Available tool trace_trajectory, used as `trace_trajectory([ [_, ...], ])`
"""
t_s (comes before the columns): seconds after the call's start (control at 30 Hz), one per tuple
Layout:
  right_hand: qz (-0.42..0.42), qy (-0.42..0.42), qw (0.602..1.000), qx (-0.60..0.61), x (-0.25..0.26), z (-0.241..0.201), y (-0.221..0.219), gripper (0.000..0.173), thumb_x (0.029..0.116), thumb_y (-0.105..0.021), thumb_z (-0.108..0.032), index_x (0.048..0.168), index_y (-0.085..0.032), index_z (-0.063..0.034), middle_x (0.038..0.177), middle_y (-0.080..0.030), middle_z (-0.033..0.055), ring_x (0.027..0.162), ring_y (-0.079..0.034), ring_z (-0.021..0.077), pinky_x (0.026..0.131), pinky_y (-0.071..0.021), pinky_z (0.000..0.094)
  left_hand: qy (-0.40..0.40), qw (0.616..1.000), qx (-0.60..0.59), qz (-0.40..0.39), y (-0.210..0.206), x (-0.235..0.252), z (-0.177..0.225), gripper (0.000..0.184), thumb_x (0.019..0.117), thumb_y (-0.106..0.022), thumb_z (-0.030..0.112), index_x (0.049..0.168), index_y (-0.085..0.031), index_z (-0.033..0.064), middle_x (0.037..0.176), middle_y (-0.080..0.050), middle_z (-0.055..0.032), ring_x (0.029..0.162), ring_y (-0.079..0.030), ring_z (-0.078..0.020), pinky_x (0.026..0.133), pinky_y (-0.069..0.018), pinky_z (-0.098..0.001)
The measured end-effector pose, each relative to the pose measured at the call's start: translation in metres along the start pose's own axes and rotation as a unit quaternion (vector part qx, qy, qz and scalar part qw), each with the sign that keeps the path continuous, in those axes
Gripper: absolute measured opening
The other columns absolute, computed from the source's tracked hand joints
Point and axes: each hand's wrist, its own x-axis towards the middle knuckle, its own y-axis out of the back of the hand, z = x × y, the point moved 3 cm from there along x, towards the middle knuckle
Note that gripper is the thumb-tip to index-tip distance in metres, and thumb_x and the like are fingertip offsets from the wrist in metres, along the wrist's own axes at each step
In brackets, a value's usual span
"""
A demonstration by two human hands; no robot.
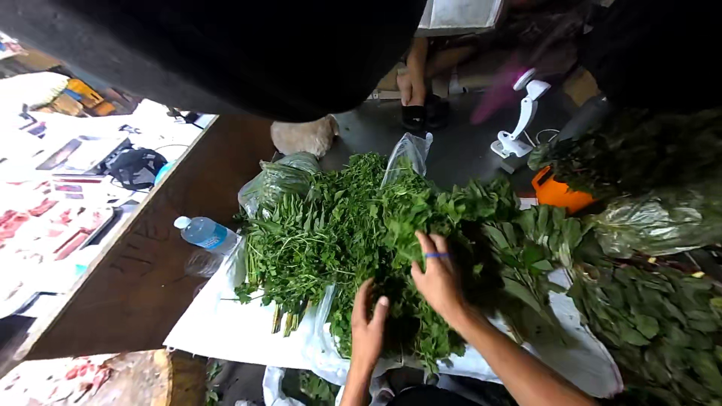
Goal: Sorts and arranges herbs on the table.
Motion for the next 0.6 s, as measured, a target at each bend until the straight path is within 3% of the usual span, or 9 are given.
trace_trajectory([
  [0.07, -0.008, 0.076, 0.997, 0.020, -0.038, -0.025, -0.011, 0.052, 0.0884, -0.068, -0.009, 0.140, -0.063, -0.0124, 0.141, -0.057, 0.0211, 0.127, -0.058, 0.0393, 0.103, -0.0520, 0.0538, 0.020, 0.995, -0.099, 0.024, 0.013, 0.015, 0.020, 0.071, 0.1002, -0.054, 0.045, 0.153, -0.039, 0.0005, 0.147, -0.054, -0.0172, 0.128, -0.060, -0.0254, 0.104, -0.0539, -0.0440],
  [0.2, -0.210, 0.106, 0.972, -0.024, -0.087, -0.064, -0.031, 0.041, 0.0923, -0.061, -0.006, 0.133, -0.067, -0.0076, 0.150, -0.051, 0.0247, 0.134, -0.050, 0.0474, 0.106, -0.0455, 0.0625, 0.111, 0.987, -0.115, -0.021, 0.021, 0.041, 0.049, 0.091, 0.0934, -0.061, 0.053, 0.162, -0.024, 0.0071, 0.151, -0.050, -0.0167, 0.128, -0.059, -0.0204, 0.103, -0.0527, -0.0414],
  [0.27, -0.295, 0.117, 0.947, -0.057, -0.098, -0.074, -0.047, 0.038, 0.0926, -0.060, -0.003, 0.130, -0.067, -0.0028, 0.149, -0.050, 0.0257, 0.140, -0.044, 0.0466, 0.110, -0.0405, 0.0629, 0.158, 0.984, -0.082, -0.005, 0.023, 0.048, 0.051, 0.085, 0.0891, -0.071, 0.032, 0.158, -0.029, 0.0044, 0.137, -0.059, -0.0185, 0.114, -0.065, -0.0212, 0.095, -0.0572, -0.0413],
  [0.33, -0.353, 0.119, 0.925, -0.077, -0.105, -0.078, -0.059, 0.041, 0.0925, -0.060, -0.001, 0.134, -0.063, -0.0003, 0.153, -0.045, 0.0253, 0.147, -0.036, 0.0448, 0.115, -0.0356, 0.0619, 0.174, 0.981, -0.080, 0.026, 0.026, 0.048, 0.038, 0.075, 0.0859, -0.070, 0.011, 0.153, -0.037, 0.0018, 0.129, -0.063, -0.0190, 0.108, -0.067, -0.0225, 0.090, -0.0585, -0.0417],
  [0.43, -0.406, 0.132, 0.900, -0.088, -0.118, -0.078, -0.059, 0.052, 0.0942, -0.059, -0.002, 0.145, -0.053, 0.0003, 0.163, -0.032, 0.0248, 0.151, -0.028, 0.0443, 0.117, -0.0327, 0.0608, 0.165, 0.976, -0.128, 0.062, 0.030, 0.040, 0.016, 0.068, 0.0827, -0.065, 0.003, 0.147, -0.042, -0.0004, 0.119, -0.066, -0.0174, 0.098, -0.070, -0.0213, 0.082, -0.0609, -0.0409],
  [0.5, -0.430, 0.152, 0.889, -0.051, -0.130, -0.079, -0.038, 0.048, 0.0989, -0.055, -0.007, 0.146, -0.053, 0.0004, 0.165, -0.029, 0.0233, 0.152, -0.026, 0.0440, 0.118, -0.0314, 0.0608, 0.143, 0.976, -0.147, 0.079, 0.032, 0.032, 0.006, 0.062, 0.0789, -0.064, 0.000, 0.138, -0.048, -0.0028, 0.111, -0.069, -0.0144, 0.093, -0.071, -0.0179, 0.080, -0.0615, -0.0382],
  [0.53, -0.423, 0.165, 0.891, -0.006, -0.136, -0.081, -0.020, 0.042, 0.1006, -0.053, -0.009, 0.141, -0.058, -0.0002, 0.163, -0.035, 0.0217, 0.152, -0.030, 0.0420, 0.118, -0.0324, 0.0597, 0.136, 0.975, -0.153, 0.086, 0.034, 0.027, 0.003, 0.059, 0.0765, -0.063, -0.002, 0.134, -0.050, -0.0039, 0.108, -0.070, -0.0125, 0.093, -0.070, -0.0153, 0.080, -0.0611, -0.0362],
  [0.6, -0.313, 0.200, 0.921, 0.116, -0.139, -0.083, 0.017, 0.031, 0.0976, -0.057, -0.008, 0.124, -0.072, -0.0023, 0.143, -0.061, 0.0169, 0.136, -0.055, 0.0345, 0.111, -0.0461, 0.0526, 0.125, 0.969, -0.187, 0.100, 0.038, 0.017, 0.001, 0.058, 0.0712, -0.062, -0.006, 0.127, -0.049, -0.0037, 0.103, -0.070, -0.0065, 0.090, -0.070, -0.0093, 0.079, -0.0612, -0.0319],
])
